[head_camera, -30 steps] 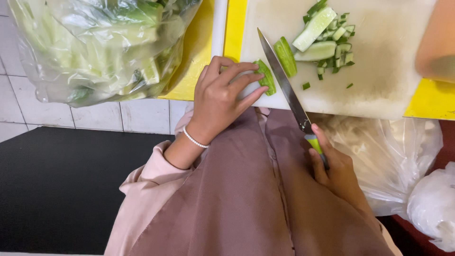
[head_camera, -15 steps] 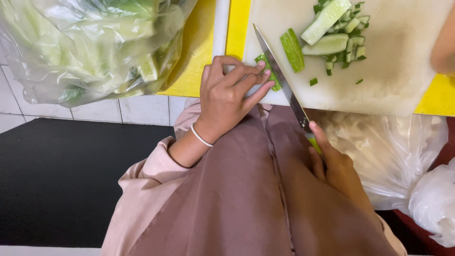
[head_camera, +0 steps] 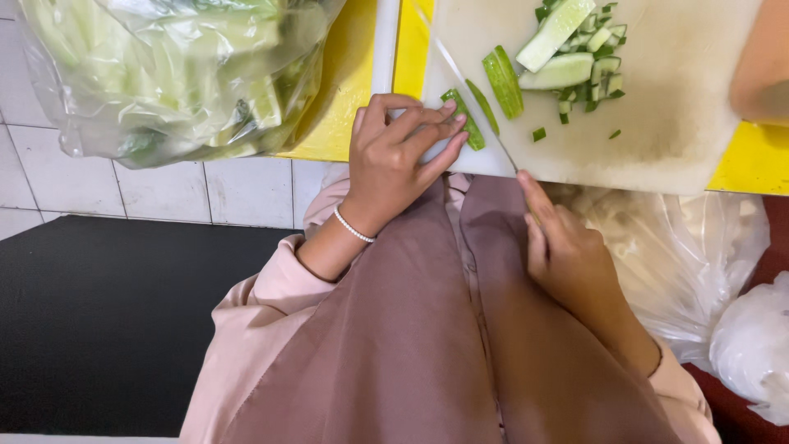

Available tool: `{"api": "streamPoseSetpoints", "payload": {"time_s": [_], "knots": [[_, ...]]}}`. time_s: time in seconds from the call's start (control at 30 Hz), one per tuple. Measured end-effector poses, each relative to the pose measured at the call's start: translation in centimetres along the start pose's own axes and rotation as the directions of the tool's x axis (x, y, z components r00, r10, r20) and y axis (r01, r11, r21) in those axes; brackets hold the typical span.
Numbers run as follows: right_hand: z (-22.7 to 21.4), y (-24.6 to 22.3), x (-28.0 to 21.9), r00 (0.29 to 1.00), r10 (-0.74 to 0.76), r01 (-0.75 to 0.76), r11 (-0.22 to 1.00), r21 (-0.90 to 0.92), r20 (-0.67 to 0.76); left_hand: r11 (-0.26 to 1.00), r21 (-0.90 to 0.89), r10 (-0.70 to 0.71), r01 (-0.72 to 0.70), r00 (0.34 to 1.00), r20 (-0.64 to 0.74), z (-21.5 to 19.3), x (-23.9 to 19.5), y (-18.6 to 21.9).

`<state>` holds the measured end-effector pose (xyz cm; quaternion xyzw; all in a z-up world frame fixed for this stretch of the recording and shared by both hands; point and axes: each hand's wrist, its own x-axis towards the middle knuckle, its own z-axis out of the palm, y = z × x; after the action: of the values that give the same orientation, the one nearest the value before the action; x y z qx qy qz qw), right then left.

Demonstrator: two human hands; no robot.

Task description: The person slices a cucumber into small pieces on a white cutting board using a knife. The cucumber is first cut into halves, then into strips, and finally diced into small cubes. The diced cucumber is placed into a metal tray.

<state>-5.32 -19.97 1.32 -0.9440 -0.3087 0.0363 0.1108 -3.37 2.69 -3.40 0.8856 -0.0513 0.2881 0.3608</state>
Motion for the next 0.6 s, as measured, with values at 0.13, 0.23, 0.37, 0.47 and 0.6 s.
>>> {"api": "streamPoseSetpoints", "payload": {"time_s": [0.13, 0.23, 0.37, 0.47, 0.6], "knots": [[0.3, 1.2, -1.3, 0.999, 0.005, 0.012, 0.953, 0.302, -0.054, 1.0, -0.014, -0.025, 0.025, 0.999, -0.034, 0.0, -0.2, 0.0], [0.5, 1.1, -2.1, 1.0, 0.021, -0.022, 0.923, 0.384, 0.007, 0.998, -0.039, -0.043, 0.041, 0.998, -0.04, 0.1, -0.2, 0.0], [1.0, 1.2, -2.8, 0.998, 0.05, -0.063, 0.929, 0.365, 0.047, 1.0, -0.017, -0.022, 0.022, 0.999, -0.047, 0.3, -0.2, -0.2], [0.3, 0.8, -2.6, 0.976, 0.129, -0.186, 0.913, 0.363, 0.176, 1.0, -0.015, -0.015, 0.014, 0.999, -0.029, 0.1, 0.1, -0.1], [-0.4, 0.8, -1.3, 0.927, 0.196, -0.317, 0.866, 0.387, 0.321, 0.999, -0.038, -0.013, 0.014, 1.0, 0.016, -0.4, 0.8, 0.1]]}}
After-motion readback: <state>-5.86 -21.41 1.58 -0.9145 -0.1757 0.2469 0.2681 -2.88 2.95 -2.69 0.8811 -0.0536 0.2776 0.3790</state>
